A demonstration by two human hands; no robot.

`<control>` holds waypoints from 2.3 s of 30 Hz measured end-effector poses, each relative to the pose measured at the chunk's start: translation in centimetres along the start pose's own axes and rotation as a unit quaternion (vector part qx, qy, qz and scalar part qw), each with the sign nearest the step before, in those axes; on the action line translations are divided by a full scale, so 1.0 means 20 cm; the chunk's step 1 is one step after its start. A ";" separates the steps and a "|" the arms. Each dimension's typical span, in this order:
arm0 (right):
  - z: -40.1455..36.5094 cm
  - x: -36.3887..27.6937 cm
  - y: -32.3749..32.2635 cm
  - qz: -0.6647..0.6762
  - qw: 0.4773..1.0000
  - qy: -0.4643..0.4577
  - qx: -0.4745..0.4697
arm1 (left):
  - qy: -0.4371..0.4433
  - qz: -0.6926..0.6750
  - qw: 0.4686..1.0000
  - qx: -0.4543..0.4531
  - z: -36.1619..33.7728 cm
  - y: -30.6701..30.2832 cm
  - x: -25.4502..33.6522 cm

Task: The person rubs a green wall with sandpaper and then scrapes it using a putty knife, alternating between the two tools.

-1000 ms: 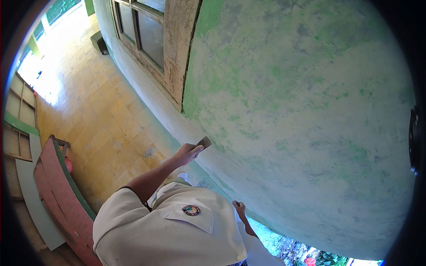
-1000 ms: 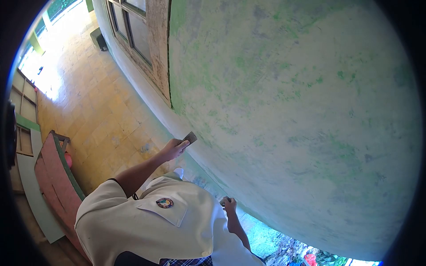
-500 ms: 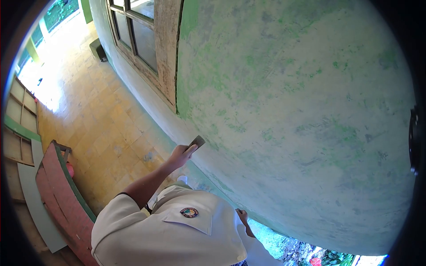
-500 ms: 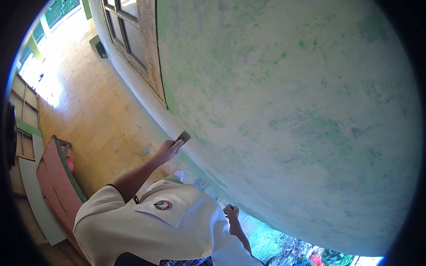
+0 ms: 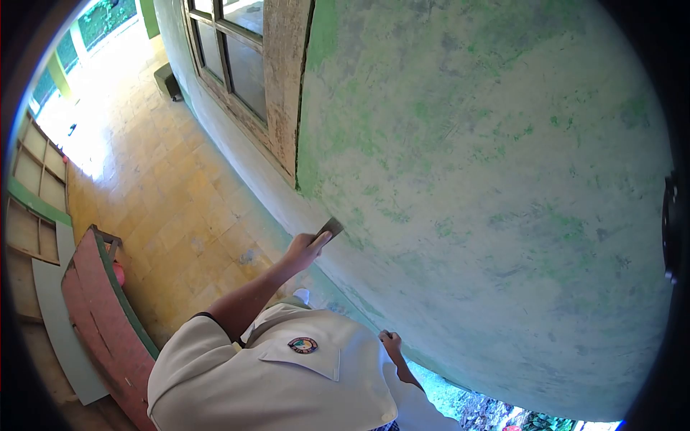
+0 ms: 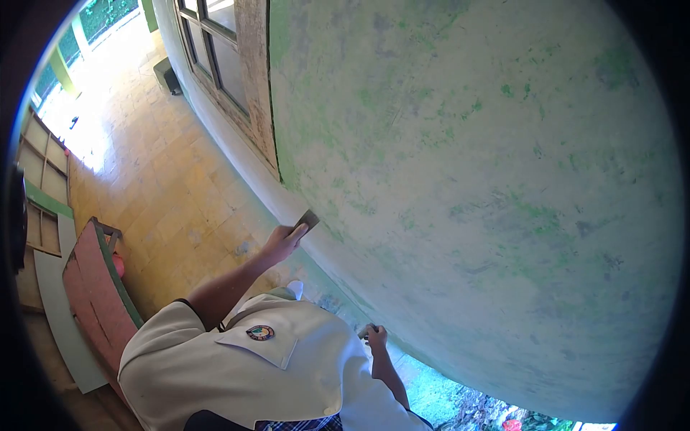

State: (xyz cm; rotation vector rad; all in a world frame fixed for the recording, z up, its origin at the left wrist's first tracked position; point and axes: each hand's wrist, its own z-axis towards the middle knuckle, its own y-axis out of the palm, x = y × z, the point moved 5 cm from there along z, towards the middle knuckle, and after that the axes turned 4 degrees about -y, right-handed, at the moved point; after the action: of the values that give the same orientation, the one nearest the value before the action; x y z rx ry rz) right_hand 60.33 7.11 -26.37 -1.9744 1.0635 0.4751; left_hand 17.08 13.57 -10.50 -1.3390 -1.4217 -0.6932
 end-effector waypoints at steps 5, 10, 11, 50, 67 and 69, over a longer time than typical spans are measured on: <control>0.02 -0.02 0.02 0.025 0.999 -0.016 0.019 | 0.003 0.027 1.000 0.011 0.05 0.02 0.09; -0.02 0.02 0.02 -0.005 1.000 0.002 0.005 | 0.004 0.035 0.999 0.016 0.09 0.03 0.14; -0.05 0.03 0.02 -0.004 1.000 0.019 0.002 | 0.017 0.021 1.000 0.009 0.07 0.03 0.14; -0.08 -0.02 0.06 0.013 1.000 0.016 0.008 | -0.031 0.067 0.997 0.028 0.20 -0.25 -0.31; -0.09 0.00 0.08 0.016 1.000 0.023 0.009 | -0.006 0.112 0.991 0.069 0.25 -0.33 -0.39; -0.10 0.00 0.08 0.019 1.000 0.015 0.009 | -0.001 0.120 0.990 0.070 0.27 -0.31 -0.33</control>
State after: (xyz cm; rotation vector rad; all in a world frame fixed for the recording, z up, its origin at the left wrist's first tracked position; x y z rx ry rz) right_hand 58.96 5.10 -25.89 -1.9552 1.1215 0.4550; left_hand 8.76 14.75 -16.85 -1.3722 -1.2598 -0.4256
